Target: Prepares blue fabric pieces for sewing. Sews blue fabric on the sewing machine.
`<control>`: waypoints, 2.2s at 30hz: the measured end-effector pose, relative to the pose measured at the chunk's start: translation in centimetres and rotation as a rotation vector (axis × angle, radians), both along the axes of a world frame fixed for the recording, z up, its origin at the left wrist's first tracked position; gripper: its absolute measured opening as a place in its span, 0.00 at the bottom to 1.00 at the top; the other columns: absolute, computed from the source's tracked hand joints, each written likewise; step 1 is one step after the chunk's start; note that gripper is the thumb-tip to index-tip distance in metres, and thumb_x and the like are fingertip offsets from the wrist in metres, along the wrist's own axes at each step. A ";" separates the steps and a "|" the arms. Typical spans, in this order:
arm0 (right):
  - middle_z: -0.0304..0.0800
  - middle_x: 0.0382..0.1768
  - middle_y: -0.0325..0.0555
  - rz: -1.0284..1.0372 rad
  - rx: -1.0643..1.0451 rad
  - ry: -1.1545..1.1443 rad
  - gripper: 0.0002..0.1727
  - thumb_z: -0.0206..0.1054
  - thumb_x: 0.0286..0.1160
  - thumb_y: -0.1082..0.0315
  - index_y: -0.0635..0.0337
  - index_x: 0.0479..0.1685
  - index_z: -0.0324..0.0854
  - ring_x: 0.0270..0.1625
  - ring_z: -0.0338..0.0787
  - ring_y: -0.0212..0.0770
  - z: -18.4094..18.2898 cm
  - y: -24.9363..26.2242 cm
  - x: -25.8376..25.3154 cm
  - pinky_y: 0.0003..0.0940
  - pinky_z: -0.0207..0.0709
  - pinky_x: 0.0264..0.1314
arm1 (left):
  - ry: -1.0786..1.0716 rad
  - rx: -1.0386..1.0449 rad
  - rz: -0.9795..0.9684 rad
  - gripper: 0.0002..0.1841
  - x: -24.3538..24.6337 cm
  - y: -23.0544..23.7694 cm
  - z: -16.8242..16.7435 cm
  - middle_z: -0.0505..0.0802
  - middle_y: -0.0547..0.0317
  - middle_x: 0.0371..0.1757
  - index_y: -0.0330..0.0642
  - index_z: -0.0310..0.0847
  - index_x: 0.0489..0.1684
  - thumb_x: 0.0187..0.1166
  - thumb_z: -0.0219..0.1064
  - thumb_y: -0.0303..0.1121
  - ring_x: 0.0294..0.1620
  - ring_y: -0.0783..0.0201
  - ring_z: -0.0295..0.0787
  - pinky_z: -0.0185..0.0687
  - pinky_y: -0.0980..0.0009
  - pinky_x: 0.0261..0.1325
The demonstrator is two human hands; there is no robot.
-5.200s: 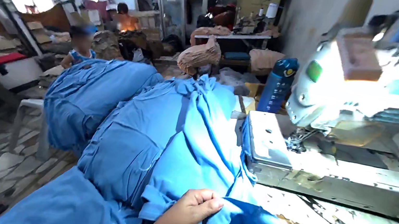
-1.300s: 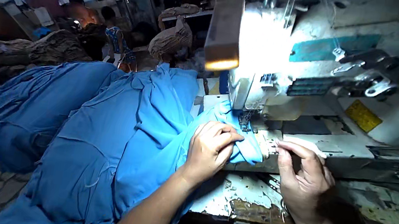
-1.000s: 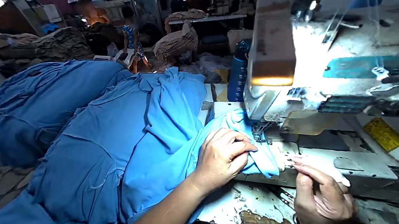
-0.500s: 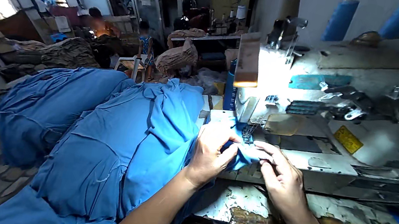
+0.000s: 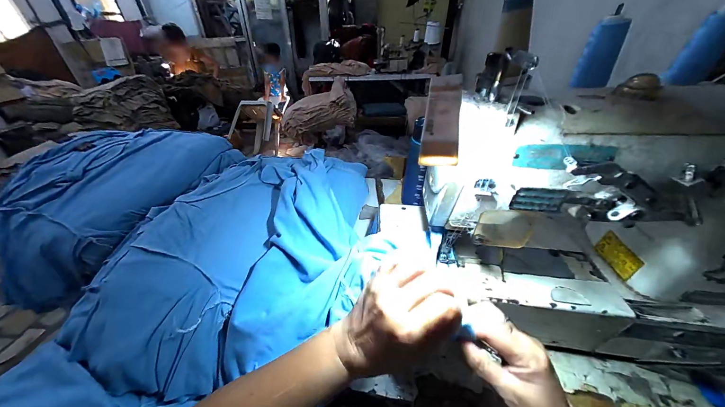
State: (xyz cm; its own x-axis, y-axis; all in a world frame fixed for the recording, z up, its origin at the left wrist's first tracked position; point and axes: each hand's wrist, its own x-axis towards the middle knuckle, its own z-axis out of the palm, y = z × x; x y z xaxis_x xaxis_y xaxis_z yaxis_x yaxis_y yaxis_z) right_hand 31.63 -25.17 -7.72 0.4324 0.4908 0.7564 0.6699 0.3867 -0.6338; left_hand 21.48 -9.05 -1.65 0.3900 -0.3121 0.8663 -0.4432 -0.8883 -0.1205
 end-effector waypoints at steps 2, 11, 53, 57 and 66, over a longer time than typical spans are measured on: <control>0.89 0.47 0.26 0.070 0.023 0.003 0.07 0.70 0.79 0.58 0.46 0.45 0.91 0.57 0.84 0.16 -0.5 -1.1 -1.4 0.13 0.77 0.63 | 0.073 0.056 -0.032 0.10 -1.3 -0.6 0.2 0.93 0.55 0.39 0.43 0.83 0.34 0.86 0.59 0.31 0.51 0.59 0.89 0.78 0.65 0.61; 0.90 0.36 0.38 -0.043 -0.044 -0.187 0.10 0.69 0.78 0.59 0.57 0.37 0.87 0.49 0.86 0.19 0.3 -2.6 -3.2 0.12 0.77 0.57 | 0.791 0.449 0.116 0.09 -2.0 -2.6 6.4 0.92 0.51 0.49 0.40 0.88 0.47 0.77 0.63 0.23 0.53 0.50 0.89 0.79 0.50 0.56; 0.94 0.35 0.35 -0.097 -0.119 0.107 0.09 0.74 0.68 0.62 0.59 0.32 0.93 0.39 0.88 0.15 -2.9 0.8 0.0 0.11 0.80 0.46 | 1.018 0.445 0.272 0.08 -0.7 2.0 9.8 0.91 0.50 0.35 0.39 0.89 0.38 0.72 0.71 0.34 0.38 0.49 0.88 0.74 0.49 0.37; 0.95 0.36 0.36 -0.104 -0.117 0.111 0.09 0.73 0.67 0.63 0.59 0.32 0.93 0.40 0.89 0.15 -3.0 0.8 0.0 0.11 0.81 0.47 | 1.037 0.434 0.279 0.09 -0.8 1.7 9.9 0.91 0.49 0.37 0.39 0.89 0.40 0.73 0.69 0.34 0.40 0.48 0.88 0.73 0.49 0.39; 0.94 0.35 0.35 -0.103 -0.101 0.110 0.09 0.74 0.67 0.63 0.59 0.31 0.93 0.39 0.88 0.14 -3.4 0.7 0.1 0.10 0.80 0.46 | 0.992 0.457 0.257 0.07 -0.6 1.9 9.6 0.91 0.50 0.33 0.39 0.88 0.36 0.72 0.70 0.34 0.37 0.49 0.88 0.73 0.50 0.37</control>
State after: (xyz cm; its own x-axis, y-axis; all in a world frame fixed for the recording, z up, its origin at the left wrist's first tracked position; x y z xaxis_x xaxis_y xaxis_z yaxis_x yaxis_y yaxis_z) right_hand 31.68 -24.45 -11.07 0.5616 0.5106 0.6511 0.6273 0.2503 -0.7375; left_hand 20.84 -7.15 7.90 0.9426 -0.3317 -0.0382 -0.3336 -0.9300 -0.1541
